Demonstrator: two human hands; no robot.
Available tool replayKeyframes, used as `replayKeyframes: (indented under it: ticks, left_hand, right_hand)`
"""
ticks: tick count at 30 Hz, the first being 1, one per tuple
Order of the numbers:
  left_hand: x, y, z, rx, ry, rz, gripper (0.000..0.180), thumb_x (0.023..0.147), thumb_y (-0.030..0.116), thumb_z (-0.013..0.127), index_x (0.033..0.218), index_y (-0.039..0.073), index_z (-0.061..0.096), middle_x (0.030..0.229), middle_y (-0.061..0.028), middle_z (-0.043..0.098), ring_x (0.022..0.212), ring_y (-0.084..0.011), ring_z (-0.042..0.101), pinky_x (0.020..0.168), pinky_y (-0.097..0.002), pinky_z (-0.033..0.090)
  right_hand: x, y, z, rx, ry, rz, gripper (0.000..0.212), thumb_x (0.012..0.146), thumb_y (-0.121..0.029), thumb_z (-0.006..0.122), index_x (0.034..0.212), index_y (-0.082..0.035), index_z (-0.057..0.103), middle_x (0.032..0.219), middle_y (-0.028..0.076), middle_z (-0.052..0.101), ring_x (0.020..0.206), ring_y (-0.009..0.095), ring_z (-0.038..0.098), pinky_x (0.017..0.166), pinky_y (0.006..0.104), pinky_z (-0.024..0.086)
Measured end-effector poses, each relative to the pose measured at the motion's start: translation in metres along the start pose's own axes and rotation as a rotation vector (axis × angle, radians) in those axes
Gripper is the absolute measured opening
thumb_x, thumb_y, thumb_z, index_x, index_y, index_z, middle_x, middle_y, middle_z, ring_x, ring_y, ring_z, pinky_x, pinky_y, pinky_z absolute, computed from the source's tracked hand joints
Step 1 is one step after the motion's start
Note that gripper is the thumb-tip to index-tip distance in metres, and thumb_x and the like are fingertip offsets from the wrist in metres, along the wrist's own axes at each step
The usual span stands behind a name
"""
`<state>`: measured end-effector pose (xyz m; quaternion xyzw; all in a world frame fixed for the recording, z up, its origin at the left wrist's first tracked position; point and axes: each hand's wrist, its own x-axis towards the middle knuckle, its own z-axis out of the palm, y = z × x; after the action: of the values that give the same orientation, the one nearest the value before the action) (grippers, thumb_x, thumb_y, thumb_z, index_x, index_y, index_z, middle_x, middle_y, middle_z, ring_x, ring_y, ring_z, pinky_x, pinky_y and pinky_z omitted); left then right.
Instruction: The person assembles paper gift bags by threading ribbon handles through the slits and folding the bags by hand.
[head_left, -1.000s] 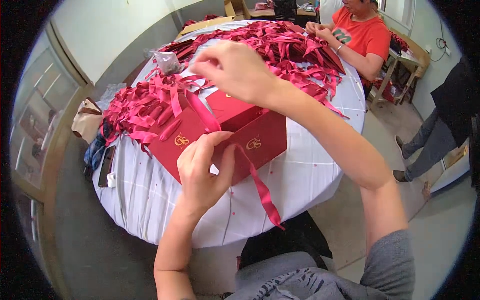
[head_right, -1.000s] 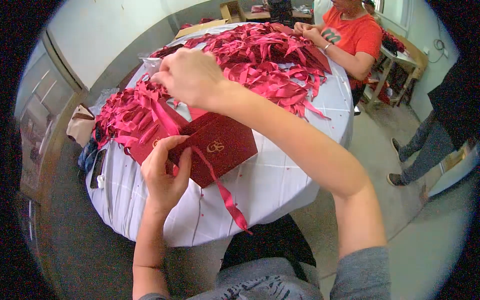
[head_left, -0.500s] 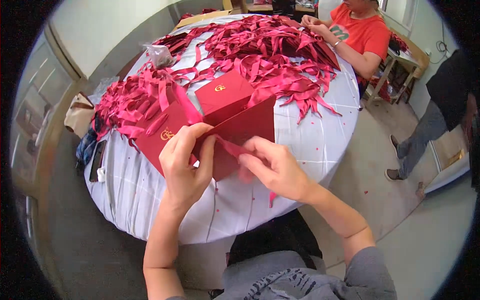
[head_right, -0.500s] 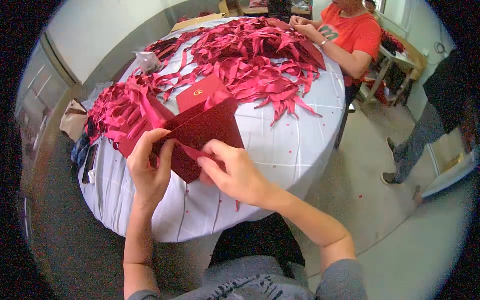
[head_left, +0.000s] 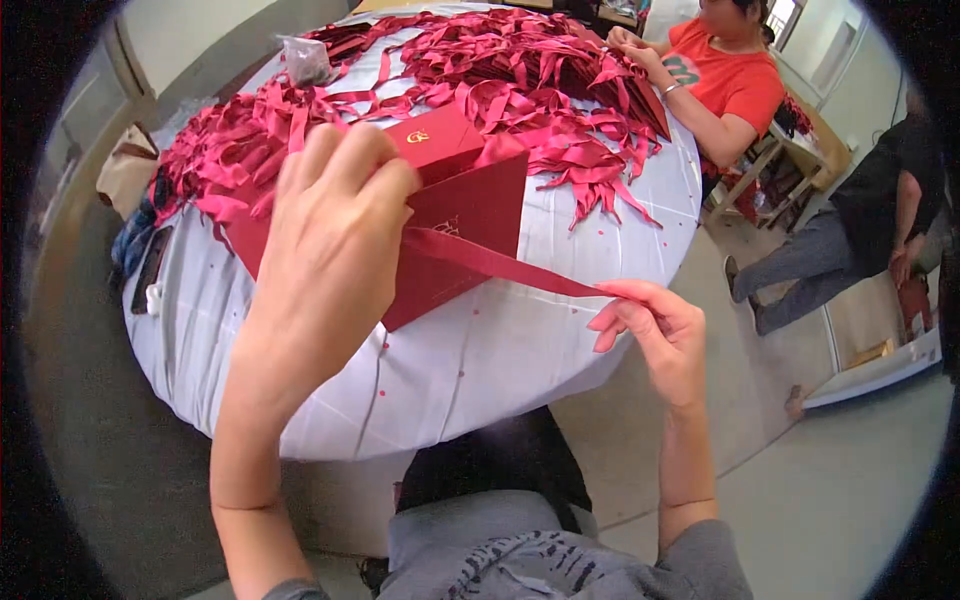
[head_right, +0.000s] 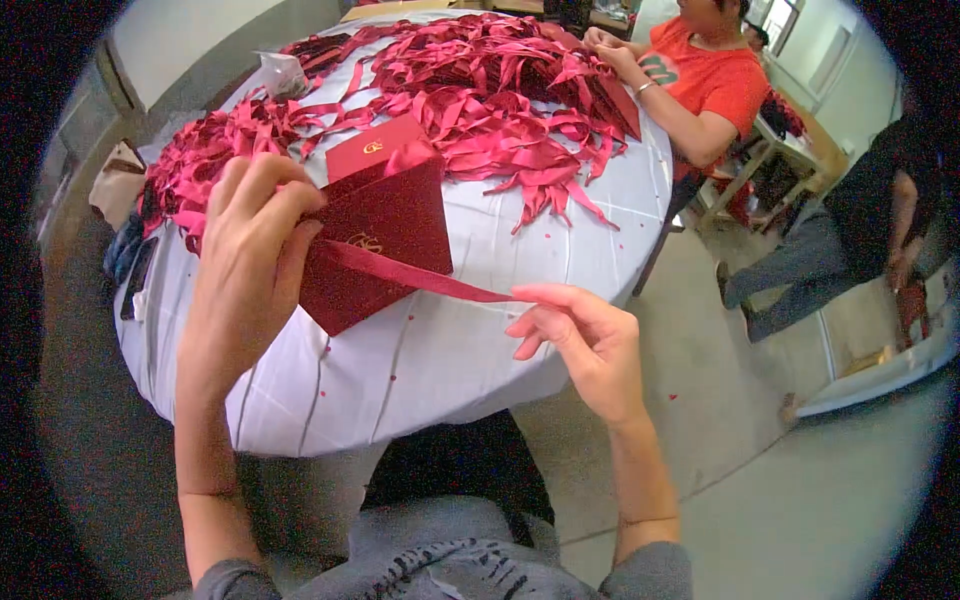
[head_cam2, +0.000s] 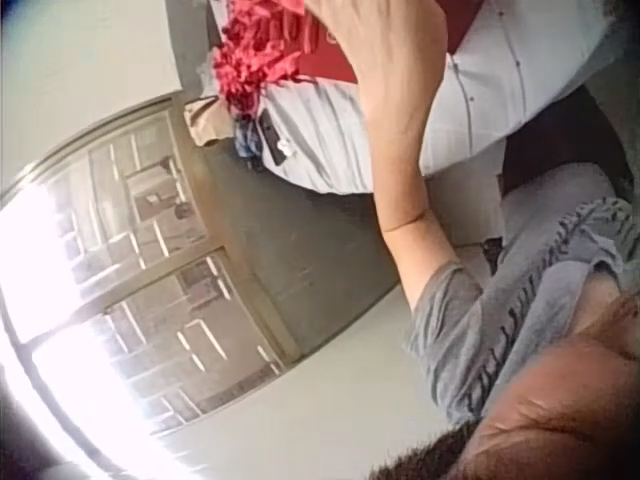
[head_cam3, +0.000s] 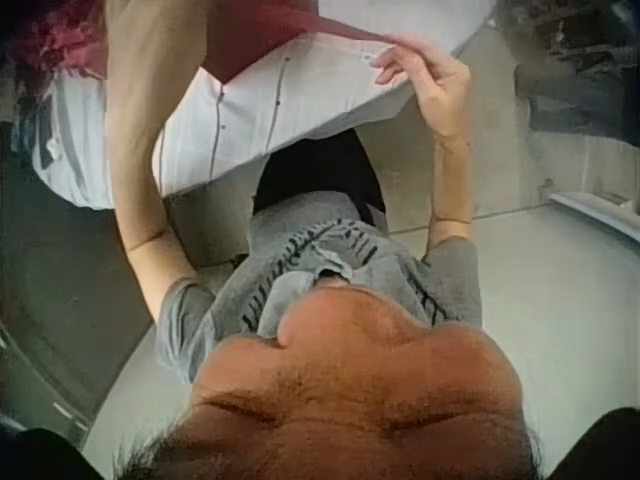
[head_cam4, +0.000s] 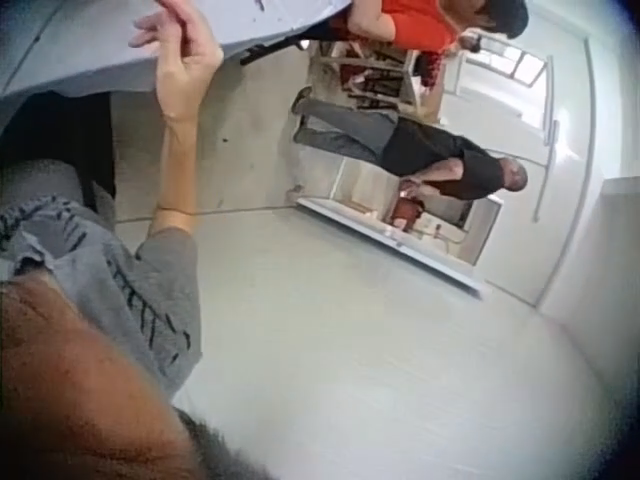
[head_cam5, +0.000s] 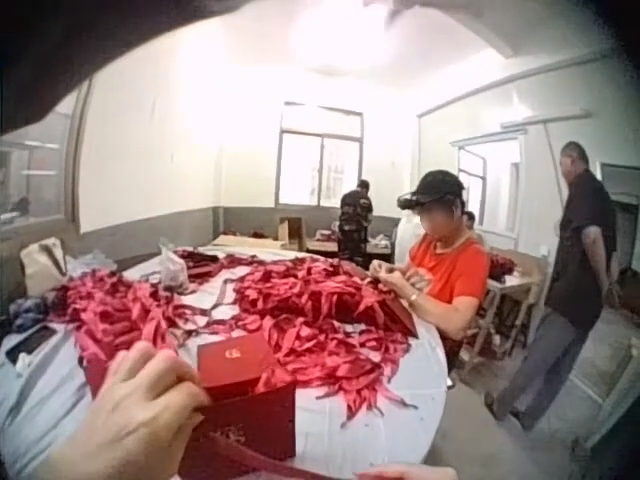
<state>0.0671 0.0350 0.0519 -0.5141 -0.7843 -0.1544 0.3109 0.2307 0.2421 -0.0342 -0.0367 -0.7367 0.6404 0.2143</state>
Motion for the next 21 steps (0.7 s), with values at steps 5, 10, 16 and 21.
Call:
replayKeyframes:
  ticks: [5,10,16,21]
  left_hand:
    - [0.009,-0.006,0.012,-0.208,-0.112,0.008,0.021,0.074,-0.001,0.054,0.096,0.0,0.052,0.092,-0.0156,0.054,0.092,-0.0329,0.05,0.081,-0.0375,0.041]
    - [0.027,-0.011,0.024,-0.332,-0.218,-0.048,0.02,0.075,0.004,0.059,0.094,-0.002,0.052,0.083,-0.0178,0.058,0.081,-0.0341,0.056,0.073,-0.038,0.044]
    - [0.04,-0.022,0.03,-0.561,-0.325,-0.135,0.017,0.075,-0.003,0.058,0.092,-0.003,0.056,0.078,-0.0111,0.059,0.076,-0.0157,0.058,0.07,-0.0283,0.046]
    - [0.043,-0.039,0.046,-1.081,-0.452,-0.205,0.019,0.079,-0.005,0.055,0.098,-0.004,0.059,0.091,-0.0038,0.061,0.085,-0.0092,0.056,0.078,-0.0237,0.046]
  right_hand:
    - [0.004,0.013,0.003,0.264,0.179,-0.163,0.014,0.085,-0.006,0.057,0.094,0.004,0.06,0.081,0.012,0.063,0.067,0.014,0.059,0.066,0.0248,0.046]
    - [0.018,0.012,0.004,0.337,0.229,-0.498,0.018,0.088,-0.02,0.055,0.088,-0.002,0.056,0.107,0.013,0.051,0.096,0.021,0.053,0.087,0.0373,0.042]
    - [0.033,-0.021,0.033,0.61,-0.005,-0.533,0.026,0.092,-0.035,0.047,0.087,-0.01,0.043,0.086,0.013,0.061,0.079,0.027,0.06,0.083,0.0488,0.044]
    - [0.043,-0.022,0.052,0.503,0.043,-0.195,0.015,0.09,-0.011,0.053,0.096,0.003,0.05,0.064,0.008,0.056,0.053,0.015,0.057,0.052,0.0289,0.051]
